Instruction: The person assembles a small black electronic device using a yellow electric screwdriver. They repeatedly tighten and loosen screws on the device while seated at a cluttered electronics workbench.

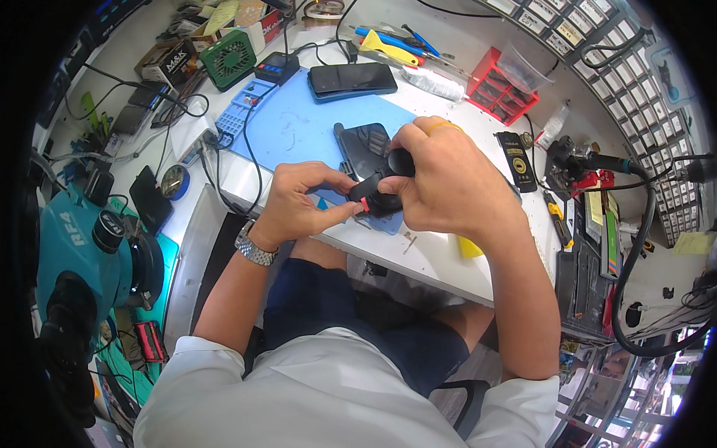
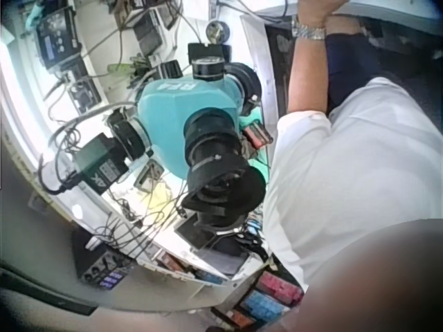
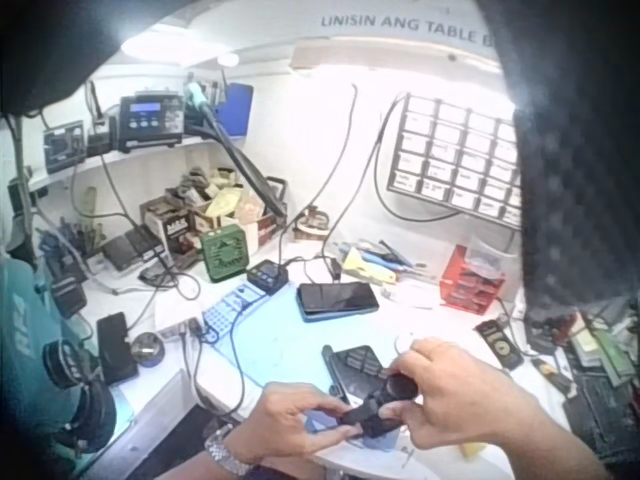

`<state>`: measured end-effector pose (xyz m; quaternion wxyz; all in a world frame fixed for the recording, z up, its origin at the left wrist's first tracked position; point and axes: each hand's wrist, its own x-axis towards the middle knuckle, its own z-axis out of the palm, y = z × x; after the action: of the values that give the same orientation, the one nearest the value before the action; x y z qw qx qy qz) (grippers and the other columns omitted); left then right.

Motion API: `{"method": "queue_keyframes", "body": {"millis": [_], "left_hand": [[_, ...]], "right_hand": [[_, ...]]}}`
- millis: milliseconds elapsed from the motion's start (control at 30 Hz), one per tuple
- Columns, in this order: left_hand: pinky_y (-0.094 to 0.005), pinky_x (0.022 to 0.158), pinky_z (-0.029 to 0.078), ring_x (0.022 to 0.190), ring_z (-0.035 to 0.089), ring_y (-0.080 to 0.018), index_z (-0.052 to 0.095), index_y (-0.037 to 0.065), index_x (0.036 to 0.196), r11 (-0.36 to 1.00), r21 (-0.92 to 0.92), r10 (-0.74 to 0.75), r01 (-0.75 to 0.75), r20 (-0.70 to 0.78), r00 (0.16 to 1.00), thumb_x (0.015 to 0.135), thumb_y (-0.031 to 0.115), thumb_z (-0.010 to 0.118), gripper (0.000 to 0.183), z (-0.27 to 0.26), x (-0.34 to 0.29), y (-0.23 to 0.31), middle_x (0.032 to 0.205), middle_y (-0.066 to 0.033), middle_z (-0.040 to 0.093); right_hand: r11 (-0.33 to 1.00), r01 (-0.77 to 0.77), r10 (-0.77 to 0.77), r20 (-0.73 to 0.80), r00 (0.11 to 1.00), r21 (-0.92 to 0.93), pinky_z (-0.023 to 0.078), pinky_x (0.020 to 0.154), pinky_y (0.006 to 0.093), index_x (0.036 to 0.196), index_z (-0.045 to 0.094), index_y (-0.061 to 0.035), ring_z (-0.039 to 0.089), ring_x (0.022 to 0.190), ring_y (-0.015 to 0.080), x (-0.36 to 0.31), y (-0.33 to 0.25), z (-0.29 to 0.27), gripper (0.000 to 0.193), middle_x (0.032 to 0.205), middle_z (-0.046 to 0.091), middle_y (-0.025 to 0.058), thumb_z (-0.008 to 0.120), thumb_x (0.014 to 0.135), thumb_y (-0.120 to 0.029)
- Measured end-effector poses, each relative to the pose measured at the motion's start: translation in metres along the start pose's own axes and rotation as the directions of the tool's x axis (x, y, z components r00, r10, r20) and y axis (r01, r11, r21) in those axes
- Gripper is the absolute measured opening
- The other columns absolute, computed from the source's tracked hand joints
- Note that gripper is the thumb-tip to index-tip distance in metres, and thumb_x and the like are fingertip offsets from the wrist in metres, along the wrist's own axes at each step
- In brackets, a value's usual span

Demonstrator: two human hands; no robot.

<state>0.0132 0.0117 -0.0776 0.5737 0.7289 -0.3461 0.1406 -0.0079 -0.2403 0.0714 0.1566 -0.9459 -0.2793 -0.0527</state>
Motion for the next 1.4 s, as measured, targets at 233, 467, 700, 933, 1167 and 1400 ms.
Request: {"method": "queue_keyframes", "body": {"millis": [233,467,700,933,1167,1400], "left_hand": [[-0.0324,0.082,0.068,0.087,0.086,-0.0206,0.087,0.002,0.105,1.000,0.020,-0.010,0.009,0.001,1.000,0.078,0.009,0.103,0.031,0.000,0.000,0.002,0.096,-0.0125,0.088],[-0.0324,0.082,0.068,0.087,0.086,-0.0205,0.087,0.002,0.104,1.000,0.013,0.005,-0.005,-0.005,1.000,0.078,0.008,0.103,0.031,0.000,0.000,0.000,0.096,-0.0126,0.088],[-0.0321,0.082,0.068,0.086,0.086,-0.0201,0.087,0.002,0.104,1.000,0.011,-0.003,0.003,-0.007,1.000,0.079,0.008,0.103,0.030,0.000,0.000,0.001,0.097,-0.0122,0.088],[-0.0322,0.083,0.068,0.086,0.086,-0.0199,0.088,0.003,0.104,1.000,0.019,-0.004,0.004,0.006,1.000,0.079,0.008,0.103,0.030,0.000,0.000,0.002,0.097,-0.0114,0.088],[-0.0323,0.083,0.068,0.087,0.086,-0.0205,0.088,0.002,0.104,1.000,0.006,-0.021,0.021,-0.001,1.000,0.079,0.009,0.103,0.030,0.000,0.000,0.002,0.096,-0.0122,0.088],[-0.0324,0.084,0.068,0.087,0.086,-0.0202,0.088,0.002,0.105,1.000,0.015,-0.017,0.017,0.006,1.000,0.079,0.008,0.103,0.031,0.000,0.000,0.002,0.097,-0.0126,0.088]], "right_hand": [[0.998,0.014,-0.015,0.021,1.000,0.054,0.058,0.091,0.0515,0.121,0.077,0.0029,0.071,0.103,0.0455,0.000,0.000,-0.005,0.041,0.112,0.073,0.0228,0.092,0.086,-0.011],[0.999,-0.008,0.007,0.025,1.000,0.047,0.059,0.092,0.0525,0.118,0.078,0.0049,0.072,0.106,0.0469,0.002,0.003,-0.001,0.039,0.110,0.073,0.0239,0.092,0.086,-0.011],[0.999,-0.015,0.015,0.009,1.000,0.028,0.059,0.093,0.0518,0.120,0.079,0.0037,0.072,0.107,0.0464,0.000,-0.005,-0.002,0.039,0.108,0.073,0.0230,0.092,0.087,-0.012],[0.999,-0.020,0.018,0.065,0.998,0.036,0.060,0.091,0.0520,0.123,0.080,0.0021,0.073,0.107,0.0464,0.001,-0.003,-0.006,0.040,0.113,0.073,0.0218,0.092,0.086,-0.008],[1.000,0.005,-0.005,0.006,1.000,0.016,0.060,0.090,0.0521,0.120,0.079,0.0036,0.072,0.105,0.0466,0.000,0.000,-0.001,0.040,0.110,0.073,0.0224,0.094,0.086,-0.012],[1.000,0.013,-0.014,-0.052,0.999,-0.027,0.059,0.091,0.0531,0.117,0.078,0.0035,0.072,0.104,0.0462,-0.002,0.000,0.004,0.040,0.106,0.072,0.0231,0.093,0.087,-0.018]]}}
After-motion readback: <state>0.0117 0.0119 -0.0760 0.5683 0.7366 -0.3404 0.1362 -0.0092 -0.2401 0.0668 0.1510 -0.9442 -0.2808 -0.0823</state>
